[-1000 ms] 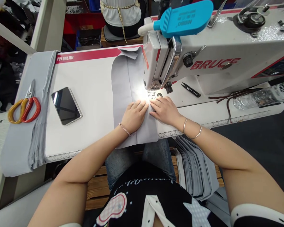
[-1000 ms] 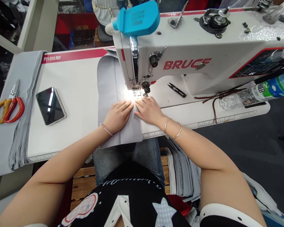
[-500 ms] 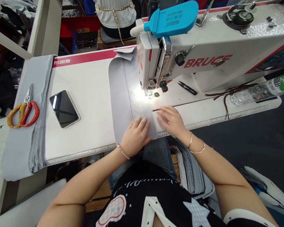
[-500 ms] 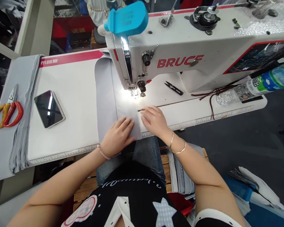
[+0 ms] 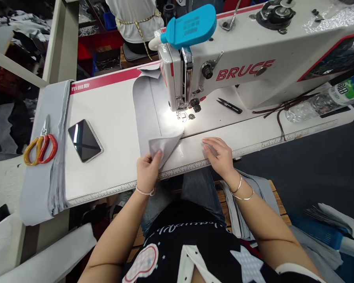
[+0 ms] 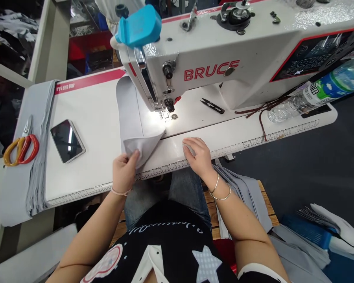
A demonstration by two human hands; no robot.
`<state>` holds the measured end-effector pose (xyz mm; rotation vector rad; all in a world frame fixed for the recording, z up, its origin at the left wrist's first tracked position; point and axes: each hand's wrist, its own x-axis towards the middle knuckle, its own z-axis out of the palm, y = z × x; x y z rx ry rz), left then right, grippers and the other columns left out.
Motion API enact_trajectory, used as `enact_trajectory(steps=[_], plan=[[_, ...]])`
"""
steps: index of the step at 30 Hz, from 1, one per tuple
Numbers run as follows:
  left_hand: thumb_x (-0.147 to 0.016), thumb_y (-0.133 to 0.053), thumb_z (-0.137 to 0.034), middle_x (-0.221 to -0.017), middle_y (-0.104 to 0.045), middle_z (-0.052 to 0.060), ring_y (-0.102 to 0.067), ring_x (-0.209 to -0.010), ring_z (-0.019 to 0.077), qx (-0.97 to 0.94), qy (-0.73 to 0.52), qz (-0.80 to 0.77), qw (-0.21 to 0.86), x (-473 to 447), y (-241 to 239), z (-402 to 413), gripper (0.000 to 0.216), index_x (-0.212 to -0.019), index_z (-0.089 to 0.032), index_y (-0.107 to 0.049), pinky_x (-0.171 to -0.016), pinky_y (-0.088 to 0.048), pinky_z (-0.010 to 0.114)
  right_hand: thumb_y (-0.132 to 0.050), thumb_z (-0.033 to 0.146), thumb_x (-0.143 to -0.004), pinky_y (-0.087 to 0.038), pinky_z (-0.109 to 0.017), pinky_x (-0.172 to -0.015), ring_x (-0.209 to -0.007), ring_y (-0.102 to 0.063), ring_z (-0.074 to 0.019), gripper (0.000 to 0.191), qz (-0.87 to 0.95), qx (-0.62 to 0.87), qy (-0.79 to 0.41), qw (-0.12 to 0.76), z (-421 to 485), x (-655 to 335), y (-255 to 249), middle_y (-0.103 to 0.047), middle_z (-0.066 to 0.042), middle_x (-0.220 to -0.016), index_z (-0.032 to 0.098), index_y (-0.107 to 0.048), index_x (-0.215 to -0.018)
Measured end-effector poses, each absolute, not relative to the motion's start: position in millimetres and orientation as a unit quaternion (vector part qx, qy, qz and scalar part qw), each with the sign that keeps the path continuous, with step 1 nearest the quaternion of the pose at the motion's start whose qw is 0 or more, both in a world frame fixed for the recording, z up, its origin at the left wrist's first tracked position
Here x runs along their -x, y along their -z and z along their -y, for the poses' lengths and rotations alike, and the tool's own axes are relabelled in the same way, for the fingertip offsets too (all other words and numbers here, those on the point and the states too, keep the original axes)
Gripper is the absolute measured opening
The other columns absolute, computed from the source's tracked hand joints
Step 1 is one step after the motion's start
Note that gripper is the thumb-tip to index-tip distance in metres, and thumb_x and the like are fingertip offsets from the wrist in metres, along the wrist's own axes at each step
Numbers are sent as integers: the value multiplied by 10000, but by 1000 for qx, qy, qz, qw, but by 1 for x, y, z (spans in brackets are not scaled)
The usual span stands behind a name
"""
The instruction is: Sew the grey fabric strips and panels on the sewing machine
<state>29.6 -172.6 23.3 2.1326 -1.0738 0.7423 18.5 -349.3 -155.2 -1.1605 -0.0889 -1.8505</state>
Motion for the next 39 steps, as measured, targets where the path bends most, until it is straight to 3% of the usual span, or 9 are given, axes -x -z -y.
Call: enact_trajectory(steps=[4, 8, 12, 16, 20, 25, 29, 34, 39], plan=[[-601, -858, -481, -820, -709, 75, -667, -801, 205, -758, -140, 337, 540, -31, -37, 176, 494, -894, -107, -724, -725, -532, 286, -565, 242, -971, -520, -408, -909, -1018, -625, -225, 167, 39, 488, 752, 442, 353, -18, 146, -686, -72, -1075, 171, -688, -1058], [-514, -909, -429, -828, -715, 86, -680, -843, 225, -737, -119, 315, 585, -25, -38, 178, 526, -876, -94, -726, -768, -545, 306, -570, 246, -971, -521, -396, -948, -1056, -620, -225, 203, 79, 518, 743, 416, 347, -19, 124, -674, -83, -1121, 148, -679, -1112], [-552, -898, -375, -926, -729, 85, -676, -903, 207, -713, -110, 329, 610, -19, -34, 178, 438, -857, -106, -735, -808, -549, 271, -512, 263, -993, -491, -418, -1030, -1168, -564, -238, 286, 141, 576, 708, 383, 323, -23, 100, -608, -106, -1272, 138, -656, -1207], [-697, -822, -427, -1071, -713, 108, -664, -1020, 235, -717, -96, 394, 567, -14, -29, 173, 437, -992, -120, -721, -841, -554, 283, -506, 266, -988, -428, -464, -1106, -1284, -458, -282, 359, 166, 598, 705, 344, 296, -28, 81, -489, -161, -1412, 76, -626, -1267], [-646, -872, -305, -1186, -678, 121, -640, -1108, 259, -783, -139, 420, 437, -12, -26, 170, 603, -1178, -131, -648, -917, -537, 311, -471, 213, -973, -391, -520, -1128, -1324, -404, -307, 371, 193, 597, 696, 349, 285, -30, 73, -467, -159, -1430, 89, -614, -1293], [-612, -866, -320, -1058, -713, 129, -674, -963, 275, -808, -188, 368, 420, -20, -29, 169, 571, -1093, -90, -660, -812, -556, 347, -454, 126, -949, -413, -435, -1140, -1307, -477, -229, 329, 231, 526, 674, 464, 286, -31, 78, -529, -110, -1374, 159, -645, -1215], [-607, -841, -325, -1000, -720, 106, -665, -913, 240, -786, -228, 369, 441, -28, -34, 168, 502, -1014, -90, -665, -801, -534, 316, -464, 120, -935, -553, -311, -969, -1184, -583, -173, 319, 183, 435, 672, 570, 300, -33, 83, -593, -83, -1280, 176, -636, -1197], [-623, -800, -370, -961, -718, 85, -642, -859, 202, -773, -264, 378, 436, -34, -42, 165, 432, -936, -104, -667, -787, -505, 286, -649, 149, -881, -439, -430, -1101, -1290, -500, -252, 426, 90, 578, 688, 431, 363, -40, 70, -551, -68, -1370, 189, -603, -1303], [-680, -738, -406, -818, -703, 47, -590, -740, 176, -798, -325, 388, 328, -32, -53, 162, 332, -846, -121, -698, -699, -457, 255, -779, 220, -827, -485, -373, -935, -1185, -573, -279, 558, 92, 728, 605, 310, 414, -44, 45, -565, -76, -1356, 169, -574, -1343]])
